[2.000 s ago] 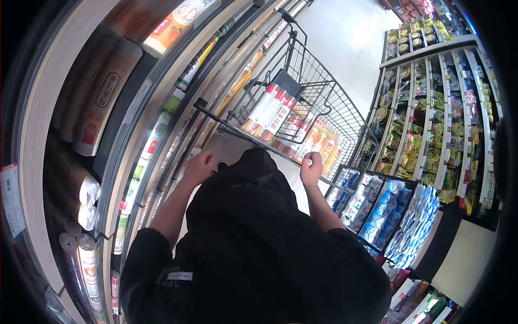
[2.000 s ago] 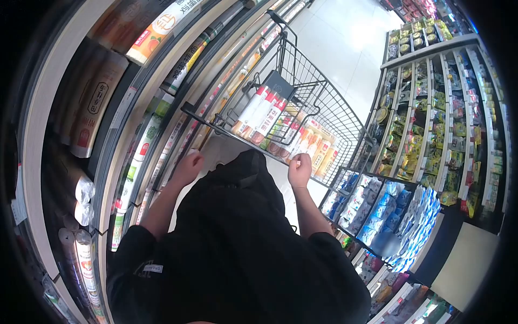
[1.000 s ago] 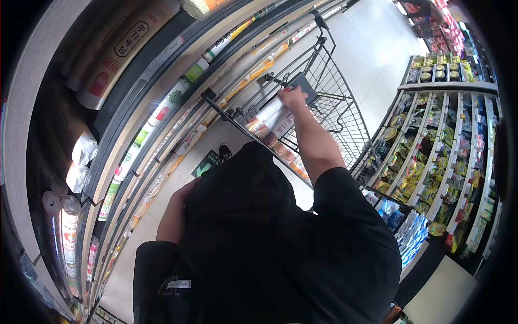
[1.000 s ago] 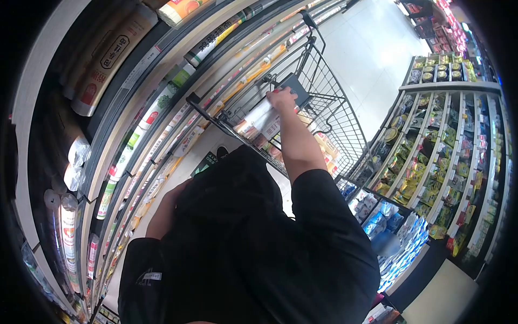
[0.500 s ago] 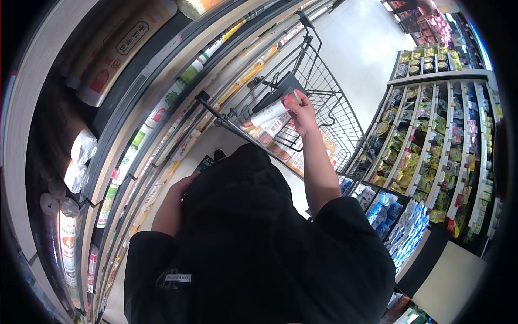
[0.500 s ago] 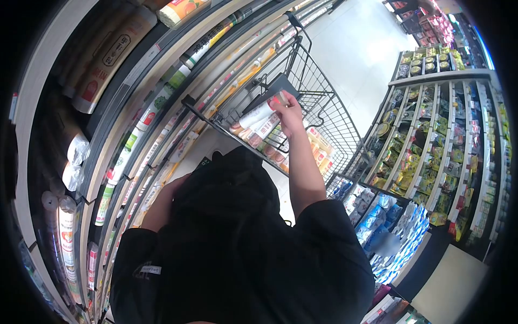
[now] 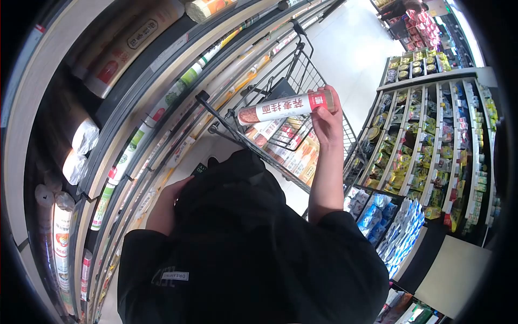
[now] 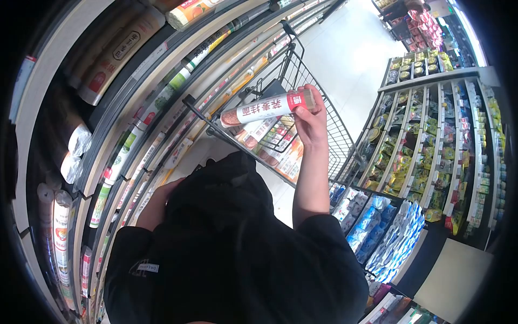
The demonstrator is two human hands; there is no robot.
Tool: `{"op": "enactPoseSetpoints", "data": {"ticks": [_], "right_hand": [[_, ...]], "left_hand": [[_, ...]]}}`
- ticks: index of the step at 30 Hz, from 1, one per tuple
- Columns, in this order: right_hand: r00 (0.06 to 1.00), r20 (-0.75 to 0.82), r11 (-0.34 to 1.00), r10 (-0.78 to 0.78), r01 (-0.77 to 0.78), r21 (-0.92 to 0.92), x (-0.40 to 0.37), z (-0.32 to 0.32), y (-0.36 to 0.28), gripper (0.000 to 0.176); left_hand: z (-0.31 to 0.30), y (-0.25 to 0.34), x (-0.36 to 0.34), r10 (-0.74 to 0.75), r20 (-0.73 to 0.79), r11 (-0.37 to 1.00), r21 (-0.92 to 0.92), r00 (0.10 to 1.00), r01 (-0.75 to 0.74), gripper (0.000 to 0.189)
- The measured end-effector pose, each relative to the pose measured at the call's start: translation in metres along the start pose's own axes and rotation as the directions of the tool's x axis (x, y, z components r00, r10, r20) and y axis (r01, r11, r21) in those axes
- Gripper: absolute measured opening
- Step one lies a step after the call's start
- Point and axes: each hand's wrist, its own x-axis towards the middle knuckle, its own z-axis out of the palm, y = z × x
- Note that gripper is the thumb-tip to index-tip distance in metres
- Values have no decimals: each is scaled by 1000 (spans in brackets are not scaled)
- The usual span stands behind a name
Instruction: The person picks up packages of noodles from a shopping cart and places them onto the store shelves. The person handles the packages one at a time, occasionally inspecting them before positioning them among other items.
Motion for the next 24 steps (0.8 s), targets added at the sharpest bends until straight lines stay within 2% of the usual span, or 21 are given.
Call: {"op": "enactPoseSetpoints", "data": {"ticks": [3,6,9,12,13,15,16,17,19,21,23,24], "right_hand": [[999,53,999,-6,3,53,1,23,-1,66],[998,64,999,8,-10,31,2,29,3,66],[996,80,999,33,-32,-9,2,40,3,66],[992,111,992,64,-50,-119,-1,51,0,68],[989,135,986,67,-44,-162,2,58,-2,69],[970,220,969,109,-54,-241,6,86,-7,74],[950,283,961,132,-53,-271,9,99,-6,77],[926,343,952,155,-47,-301,11,113,-5,79],[856,458,941,240,-89,-327,13,153,-6,86],[742,605,928,288,-59,-368,15,189,-6,87],[639,706,921,305,-8,-390,16,222,-2,87],[657,696,928,290,-14,-373,12,237,-1,87]], "left_hand": [[6,2,-7,-13,-52,1000,27,999,14,71],[35,30,-44,-168,-108,970,158,980,184,78],[49,40,-67,-227,-258,930,229,939,287,84],[-1,21,-17,-198,-281,844,437,939,309,92],[-3,38,-20,-49,-255,770,606,966,199,90],[12,92,-36,230,-143,498,867,963,10,86],[52,120,-72,425,-79,586,784,902,-207,82],[108,150,-125,611,-43,603,673,791,-429,79],[190,197,-205,812,138,409,558,567,-722,73],[242,222,-268,869,294,184,553,397,-813,67],[256,231,-293,907,273,121,562,322,-818,63],[261,233,-303,922,263,92,563,284,-821,60]]}}
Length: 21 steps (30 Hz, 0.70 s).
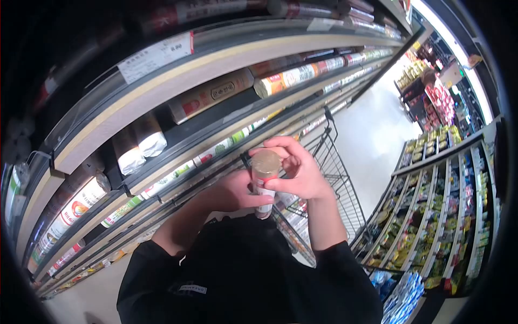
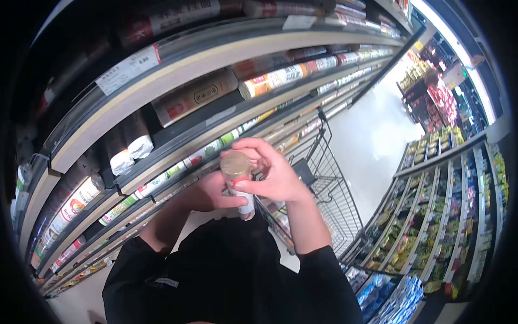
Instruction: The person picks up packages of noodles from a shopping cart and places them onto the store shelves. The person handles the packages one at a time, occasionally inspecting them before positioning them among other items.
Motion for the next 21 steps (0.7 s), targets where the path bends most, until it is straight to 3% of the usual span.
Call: {"op": "enactPoseSetpoints", "data": {"ticks": [2,3,5,6,8,10,11,12,13,14,16,18,19,21], "right_hand": [[999,-50,999,-18,20,33,11,17,-7,86],[995,-28,980,-94,87,-178,13,15,-10,87],[973,43,808,-225,211,-551,11,10,-14,89],[989,56,777,-137,142,-613,5,14,-24,79],[991,119,685,-64,130,-717,8,23,-38,76],[995,97,600,-13,86,-795,13,31,-48,73],[986,155,533,-67,167,-829,20,28,-57,70],[984,151,576,-92,176,-798,27,24,-69,68],[982,145,614,-119,187,-767,35,17,-83,67],[972,163,642,-171,236,-729,44,6,-95,67],[948,220,660,-229,318,-681,63,-11,-123,65],[921,297,585,-252,389,-712,84,-16,-156,62],[904,333,511,-266,426,-747,95,-18,-171,59],[869,385,507,-312,495,-706,122,-26,-186,61]], "left_hand": [[-12,17,-7,-4,-64,1000,-7,998,3,58],[-19,27,-13,-8,-91,1000,-11,996,7,57],[-22,52,-31,28,-269,997,-58,963,-45,57],[-22,60,-38,81,-362,992,-65,929,-112,56],[-24,69,-45,214,-515,961,-43,830,-274,65],[-22,88,-48,180,-577,933,-157,797,-324,72],[-22,98,-51,158,-604,912,-214,781,-350,76],[-28,108,-51,211,-573,900,-202,792,-386,82],[-28,128,-57,237,-599,877,-206,765,-433,73],[-43,129,-64,455,-552,868,103,698,-485,71],[-58,163,-91,501,-599,863,297,624,-408,73],[-65,186,-89,627,-629,778,470,459,-417,77],[-68,197,-95,572,-677,819,504,463,-273,81],[-77,216,-99,622,-643,738,672,446,-61,74]]}}
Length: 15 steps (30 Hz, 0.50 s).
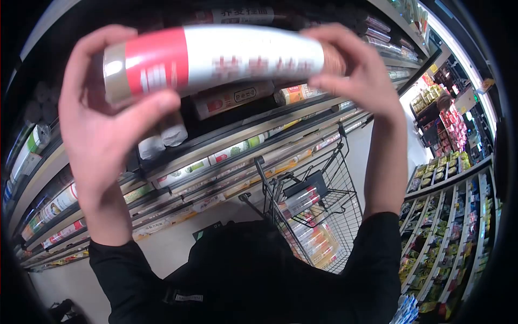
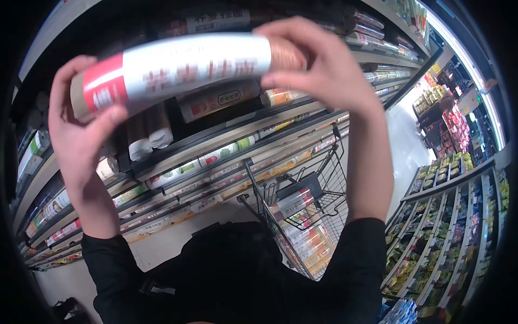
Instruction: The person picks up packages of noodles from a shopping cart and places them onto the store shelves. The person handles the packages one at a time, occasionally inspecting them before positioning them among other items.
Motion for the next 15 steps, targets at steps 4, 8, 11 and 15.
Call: {"op": "enactPoseSetpoints", "data": {"ticks": [4,8,11,15], "right_hand": [[990,-64,951,123,-136,-276,46,-20,-19,59],[969,-11,948,249,-246,-201,71,-30,-7,58],[952,30,905,303,-278,-322,89,-36,13,63],[907,50,861,418,-378,-342,96,-33,28,70]], "left_hand": [[0,3,40,76,11,913,401,997,-74,55],[8,6,74,-28,57,675,737,998,-24,63],[8,-12,99,-179,143,604,797,973,-6,70],[14,-34,107,-265,161,595,803,951,30,73]]}}
